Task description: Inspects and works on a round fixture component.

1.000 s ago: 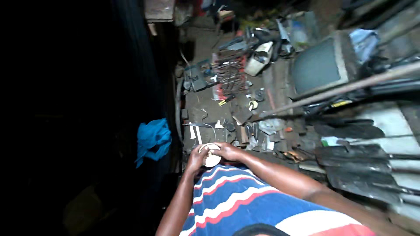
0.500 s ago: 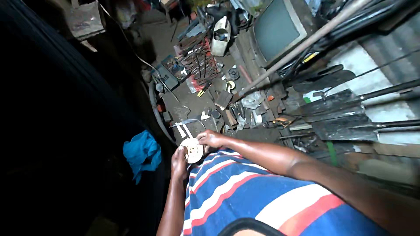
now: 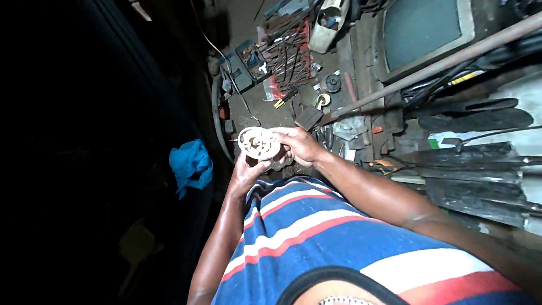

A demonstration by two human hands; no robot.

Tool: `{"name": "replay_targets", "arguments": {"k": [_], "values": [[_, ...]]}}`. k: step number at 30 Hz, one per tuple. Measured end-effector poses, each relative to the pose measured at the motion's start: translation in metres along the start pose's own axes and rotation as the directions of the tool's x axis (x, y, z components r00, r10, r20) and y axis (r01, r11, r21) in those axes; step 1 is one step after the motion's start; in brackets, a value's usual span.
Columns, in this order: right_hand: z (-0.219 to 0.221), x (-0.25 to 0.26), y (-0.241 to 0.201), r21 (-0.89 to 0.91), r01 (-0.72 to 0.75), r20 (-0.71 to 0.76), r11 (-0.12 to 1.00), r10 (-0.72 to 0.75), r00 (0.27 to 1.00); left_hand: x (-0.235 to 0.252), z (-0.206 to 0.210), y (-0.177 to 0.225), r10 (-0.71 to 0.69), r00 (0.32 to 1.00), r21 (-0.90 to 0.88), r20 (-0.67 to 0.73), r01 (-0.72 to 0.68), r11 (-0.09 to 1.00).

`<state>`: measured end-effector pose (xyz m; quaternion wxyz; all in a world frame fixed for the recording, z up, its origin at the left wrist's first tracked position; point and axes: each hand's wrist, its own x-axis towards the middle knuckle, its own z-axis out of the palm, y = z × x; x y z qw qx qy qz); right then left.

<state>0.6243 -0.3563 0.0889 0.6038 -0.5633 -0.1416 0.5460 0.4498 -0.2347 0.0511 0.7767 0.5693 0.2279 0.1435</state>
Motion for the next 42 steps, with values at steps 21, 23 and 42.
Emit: {"name": "replay_targets", "arguments": {"k": [21, 23, 42], "values": [[-0.033, 0.020, -0.005, -0.624, 0.327, 0.205, 0.710, -0.256, 0.945, -0.004, 0.037, -0.004, 0.030, 0.982, 0.342, -0.186, 0.036, 0.939], [-0.029, 0.020, -0.003, -0.609, 0.322, 0.222, 0.724, -0.234, 0.946, -0.009, 0.031, -0.002, 0.010, 0.984, 0.379, -0.180, 0.060, 0.924], [-0.036, 0.018, 0.062, -0.567, 0.440, 0.375, 0.696, -0.258, 0.890, -0.027, 0.001, -0.037, -0.221, 0.975, 0.161, 0.010, 0.216, 0.963]]}}
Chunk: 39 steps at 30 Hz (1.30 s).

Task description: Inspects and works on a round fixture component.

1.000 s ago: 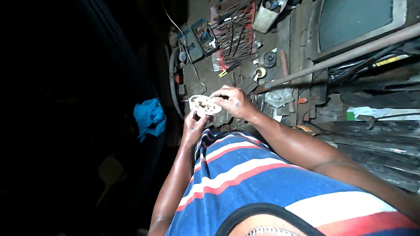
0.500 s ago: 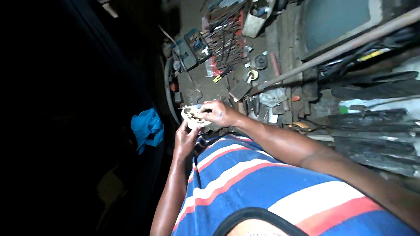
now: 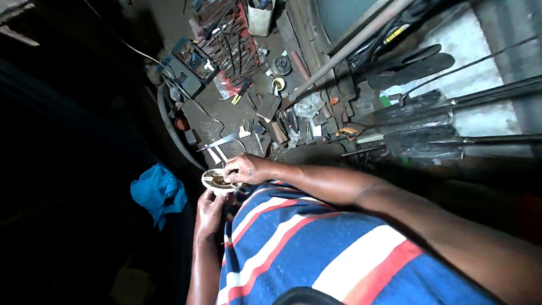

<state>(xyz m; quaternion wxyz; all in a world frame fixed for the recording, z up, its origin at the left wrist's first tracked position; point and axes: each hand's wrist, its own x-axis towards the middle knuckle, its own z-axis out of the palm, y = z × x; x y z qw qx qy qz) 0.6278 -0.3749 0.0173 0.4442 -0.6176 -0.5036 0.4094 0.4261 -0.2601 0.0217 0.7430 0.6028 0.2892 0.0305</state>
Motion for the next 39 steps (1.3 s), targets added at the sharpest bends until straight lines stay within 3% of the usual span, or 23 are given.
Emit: {"name": "replay_targets", "arguments": {"k": [7, 12, 14, 16, 19, 21, 28, 39], "values": [[0.003, -0.006, 0.005, 0.008, -0.136, -0.065, 0.991, 0.136, 0.989, 0.009, 0.009, 0.004, -0.028, 0.999, 0.170, -0.016, 0.031, 0.985], [-0.001, -0.012, -0.003, 0.125, -0.199, -0.175, 0.972, 0.219, 0.960, 0.019, 0.019, 0.009, 0.026, 0.991, 0.120, -0.132, -0.010, 0.993], [-0.007, -0.010, -0.004, 0.197, -0.196, -0.220, 0.961, 0.238, 0.946, 0.022, 0.018, 0.011, 0.067, 0.984, 0.029, -0.164, -0.063, 0.998], [-0.013, -0.012, -0.006, 0.237, -0.137, -0.312, 0.962, 0.209, 0.927, 0.024, 0.017, 0.011, 0.118, 0.988, -0.181, -0.100, -0.134, 0.974], [-0.026, -0.018, -0.023, 0.255, 0.026, -0.435, 0.967, 0.091, 0.896, 0.021, 0.019, 0.017, 0.180, 0.983, -0.561, 0.036, -0.129, 0.818], [-0.031, -0.021, -0.037, 0.254, 0.117, -0.480, 0.960, 0.020, 0.877, 0.017, 0.020, 0.015, 0.171, 0.983, -0.675, 0.066, -0.082, 0.733], [-0.032, -0.026, -0.054, 0.182, 0.167, -0.504, 0.969, -0.054, 0.862, 0.013, 0.032, 0.018, 0.213, 0.969, -0.820, 0.127, -0.018, 0.571], [-0.014, -0.029, -0.065, 0.152, 0.195, -0.455, 0.969, -0.107, 0.884, 0.000, 0.031, 0.009, 0.254, 0.952, -0.825, 0.169, -0.004, 0.565]]}}
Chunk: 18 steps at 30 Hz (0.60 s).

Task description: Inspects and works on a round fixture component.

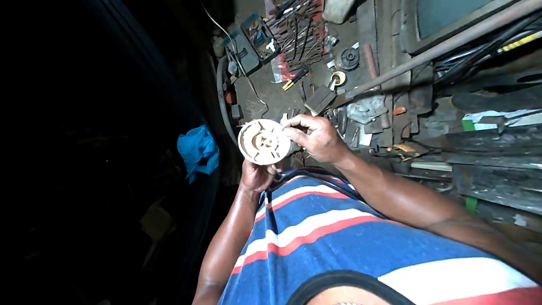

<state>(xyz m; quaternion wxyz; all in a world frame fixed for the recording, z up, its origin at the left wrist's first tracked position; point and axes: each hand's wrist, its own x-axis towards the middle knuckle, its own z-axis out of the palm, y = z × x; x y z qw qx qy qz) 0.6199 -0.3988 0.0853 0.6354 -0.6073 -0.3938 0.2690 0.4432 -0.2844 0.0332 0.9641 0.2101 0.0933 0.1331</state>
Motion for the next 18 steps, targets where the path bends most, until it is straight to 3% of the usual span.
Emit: {"name": "replay_targets", "arguments": {"k": [5, 13, 18], "values": [[0.008, -0.005, -0.017, 0.043, 0.058, 0.052, 0.997, -0.060, 0.997, -0.009, -0.003, 0.005, -0.006, 1.000, -0.027, 0.017, 0.007, 1.000], [0.017, -0.008, -0.027, -0.013, 0.117, 0.086, 0.993, -0.115, 0.990, -0.014, -0.003, 0.010, -0.021, 0.996, -0.069, -0.092, 0.015, 0.998], [0.019, -0.007, -0.026, -0.014, 0.102, 0.088, 0.995, -0.100, 0.991, -0.012, -0.006, 0.013, -0.028, 0.999, -0.109, -0.029, 0.025, 0.994]]}}
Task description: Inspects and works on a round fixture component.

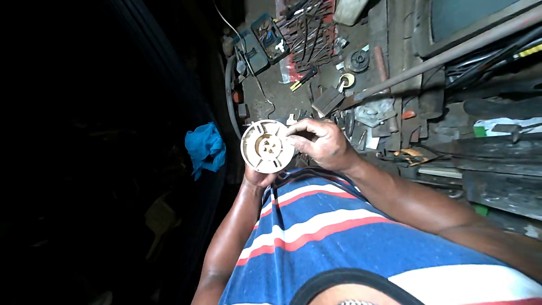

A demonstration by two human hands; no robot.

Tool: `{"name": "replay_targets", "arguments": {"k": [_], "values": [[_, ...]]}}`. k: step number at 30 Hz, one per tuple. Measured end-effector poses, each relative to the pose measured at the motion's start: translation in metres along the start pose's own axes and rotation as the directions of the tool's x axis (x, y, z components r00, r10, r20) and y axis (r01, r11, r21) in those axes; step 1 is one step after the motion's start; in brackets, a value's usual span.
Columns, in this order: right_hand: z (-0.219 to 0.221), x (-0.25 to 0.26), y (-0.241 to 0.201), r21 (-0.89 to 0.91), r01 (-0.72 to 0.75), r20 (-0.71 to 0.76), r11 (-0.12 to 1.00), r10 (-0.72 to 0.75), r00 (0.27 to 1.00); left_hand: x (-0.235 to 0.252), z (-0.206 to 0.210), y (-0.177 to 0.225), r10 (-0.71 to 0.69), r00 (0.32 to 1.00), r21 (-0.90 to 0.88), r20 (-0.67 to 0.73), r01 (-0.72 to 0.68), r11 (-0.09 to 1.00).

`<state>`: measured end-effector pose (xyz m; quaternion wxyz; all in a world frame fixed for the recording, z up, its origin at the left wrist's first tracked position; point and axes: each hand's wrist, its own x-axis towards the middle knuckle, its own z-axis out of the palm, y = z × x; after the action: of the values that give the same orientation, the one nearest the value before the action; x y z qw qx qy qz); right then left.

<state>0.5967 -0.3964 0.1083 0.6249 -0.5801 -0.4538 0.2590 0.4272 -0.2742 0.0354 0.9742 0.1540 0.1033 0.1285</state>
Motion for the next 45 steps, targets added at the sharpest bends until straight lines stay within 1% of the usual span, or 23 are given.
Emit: {"name": "replay_targets", "arguments": {"k": [3, 5, 9, 13, 17, 25, 28, 34, 40, 45], "values": [[0.002, 0.002, 0.004, 0.025, -0.005, -0.016, 1.000, 0.006, 1.000, 0.001, 0.000, 0.001, 0.011, 1.000, 0.025, -0.010, -0.011, 1.000], [0.004, 0.004, 0.006, 0.034, -0.020, -0.023, 0.999, 0.021, 1.000, 0.002, -0.003, 0.002, 0.018, 1.000, 0.026, 0.009, -0.018, 0.999], [0.004, 0.005, 0.010, 0.017, -0.069, -0.030, 0.997, 0.070, 0.997, 0.003, -0.005, 0.003, 0.039, 0.999, 0.027, 0.018, -0.039, 0.999], [0.005, 0.007, 0.016, 0.029, -0.141, -0.035, 0.990, 0.142, 0.989, 0.006, -0.004, 0.005, 0.054, 0.998, 0.096, 0.021, -0.055, 0.994], [0.004, 0.009, 0.021, 0.040, -0.169, -0.038, 0.985, 0.171, 0.985, 0.009, -0.006, 0.006, 0.072, 0.997, 0.143, 0.006, -0.072, 0.987], [0.004, 0.009, 0.034, 0.047, -0.231, -0.037, 0.972, 0.233, 0.972, 0.019, 0.007, 0.010, 0.117, 0.993, 0.194, -0.003, -0.114, 0.974], [0.003, 0.008, 0.036, 0.035, -0.273, -0.022, 0.961, 0.274, 0.962, 0.023, 0.011, 0.011, 0.116, 0.992, 0.230, -0.046, -0.103, 0.968], [0.000, 0.009, 0.039, 0.021, -0.402, 0.017, 0.916, 0.401, 0.916, 0.027, 0.016, 0.009, 0.127, 0.982, 0.300, -0.139, -0.081, 0.950], [-0.004, 0.008, 0.040, 0.010, -0.444, 0.030, 0.896, 0.444, 0.896, 0.029, 0.020, 0.004, 0.126, 0.968, 0.323, -0.218, -0.050, 0.945], [-0.001, 0.005, 0.038, 0.007, -0.453, 0.032, 0.892, 0.452, 0.891, 0.025, 0.019, 0.003, 0.123, 0.950, 0.363, -0.286, -0.011, 0.932]]}}
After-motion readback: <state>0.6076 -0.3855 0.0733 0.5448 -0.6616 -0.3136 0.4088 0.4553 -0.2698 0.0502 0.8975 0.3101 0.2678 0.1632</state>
